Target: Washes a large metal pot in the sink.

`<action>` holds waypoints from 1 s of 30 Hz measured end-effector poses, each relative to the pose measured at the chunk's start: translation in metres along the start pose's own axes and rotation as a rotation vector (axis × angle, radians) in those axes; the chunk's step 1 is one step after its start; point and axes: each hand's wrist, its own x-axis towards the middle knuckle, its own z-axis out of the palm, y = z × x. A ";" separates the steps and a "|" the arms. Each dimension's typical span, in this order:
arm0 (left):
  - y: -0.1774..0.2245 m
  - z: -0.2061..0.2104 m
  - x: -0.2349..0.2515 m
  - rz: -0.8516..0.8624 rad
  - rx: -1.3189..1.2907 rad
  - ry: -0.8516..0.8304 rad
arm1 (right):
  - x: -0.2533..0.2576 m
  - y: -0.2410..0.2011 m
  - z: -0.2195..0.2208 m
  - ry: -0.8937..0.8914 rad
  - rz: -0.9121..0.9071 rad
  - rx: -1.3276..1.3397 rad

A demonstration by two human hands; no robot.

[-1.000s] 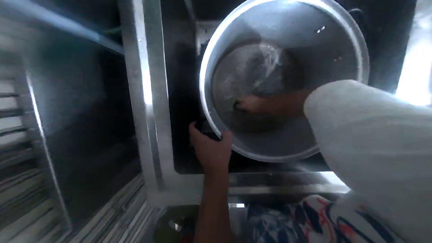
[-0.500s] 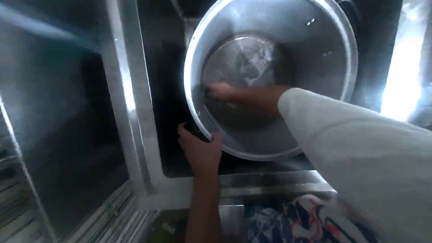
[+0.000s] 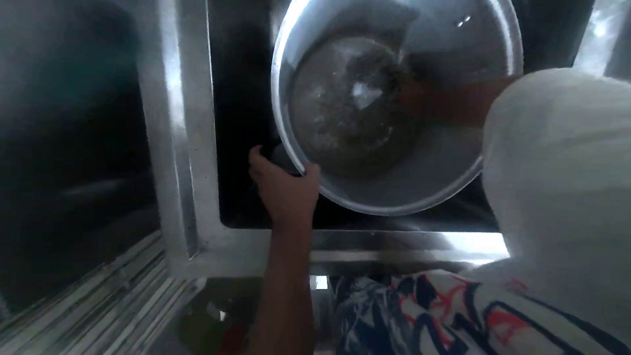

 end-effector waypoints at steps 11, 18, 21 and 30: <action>0.000 -0.004 0.000 -0.021 0.057 -0.036 | 0.011 -0.182 0.141 -0.203 -0.249 0.387; 0.000 -0.004 0.000 -0.006 0.027 -0.018 | 0.072 -0.219 0.087 -0.103 -0.003 0.828; -0.001 -0.002 0.003 0.038 0.022 0.019 | 0.030 -0.166 0.134 -0.264 -0.348 0.408; 0.003 0.001 0.004 -0.007 -0.007 -0.023 | -0.068 -0.038 0.080 -0.655 -0.281 -0.217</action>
